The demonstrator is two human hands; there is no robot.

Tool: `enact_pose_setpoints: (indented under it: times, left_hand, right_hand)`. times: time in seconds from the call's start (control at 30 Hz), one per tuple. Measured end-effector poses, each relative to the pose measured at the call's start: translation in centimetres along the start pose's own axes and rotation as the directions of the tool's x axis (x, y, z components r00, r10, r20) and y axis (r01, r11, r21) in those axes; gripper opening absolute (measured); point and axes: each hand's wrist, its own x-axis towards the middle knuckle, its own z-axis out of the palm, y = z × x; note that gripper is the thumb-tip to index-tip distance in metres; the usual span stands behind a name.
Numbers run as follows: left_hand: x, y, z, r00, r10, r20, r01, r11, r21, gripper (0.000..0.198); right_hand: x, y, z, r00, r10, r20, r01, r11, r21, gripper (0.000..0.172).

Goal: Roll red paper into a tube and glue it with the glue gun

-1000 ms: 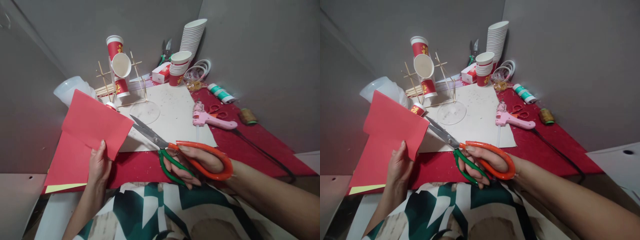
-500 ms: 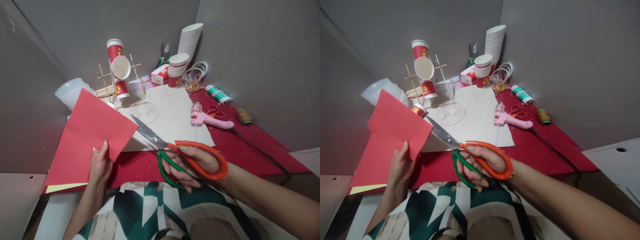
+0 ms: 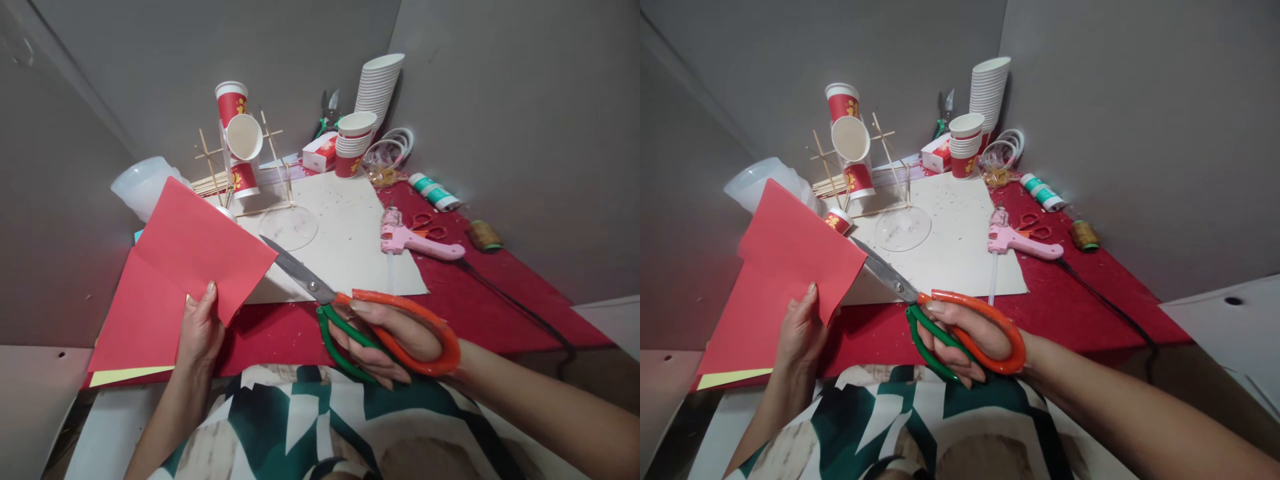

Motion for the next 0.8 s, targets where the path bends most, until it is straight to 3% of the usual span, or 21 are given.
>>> enact_pose_setpoints:
  times: [0.13, 0.37, 0.47, 0.67, 0.8]
  left_hand:
    - [0.0, 0.1, -0.2, 1.0, 0.015, 0.008, -0.015, 1.0, 0.002, 0.028]
    - [0.1, 0.1, -0.2, 1.0, 0.011, -0.004, -0.011, 1.0, 0.03, 0.024]
    - [0.0, 0.1, -0.1, 1.0, 0.019, 0.006, -0.019, 0.998, 0.055, 0.028]
    - [0.1, -0.2, -0.8, 0.999, 0.036, 0.015, -0.038, 0.981, 0.193, 0.028]
    - [-0.1, -0.4, -0.9, 0.999, 0.029, 0.035, -0.037, 0.969, 0.245, 0.035]
  right_hand:
    - [0.0, 0.2, 0.0, 0.999, 0.028, -0.031, -0.028, 1.0, -0.013, 0.055]
    - [0.1, -0.3, -0.2, 0.995, -0.042, 0.094, 0.039, 0.999, 0.033, 0.057]
    - [-0.1, -0.9, -0.1, 0.996, -0.036, 0.076, 0.035, 0.999, 0.014, 0.057]
    - [-0.3, -1.3, -0.4, 0.994, 0.03, 0.108, -0.036, 0.998, 0.05, 0.058]
    - [0.0, -0.9, -0.2, 0.997, 0.004, 0.075, -0.01, 0.997, 0.078, 0.057]
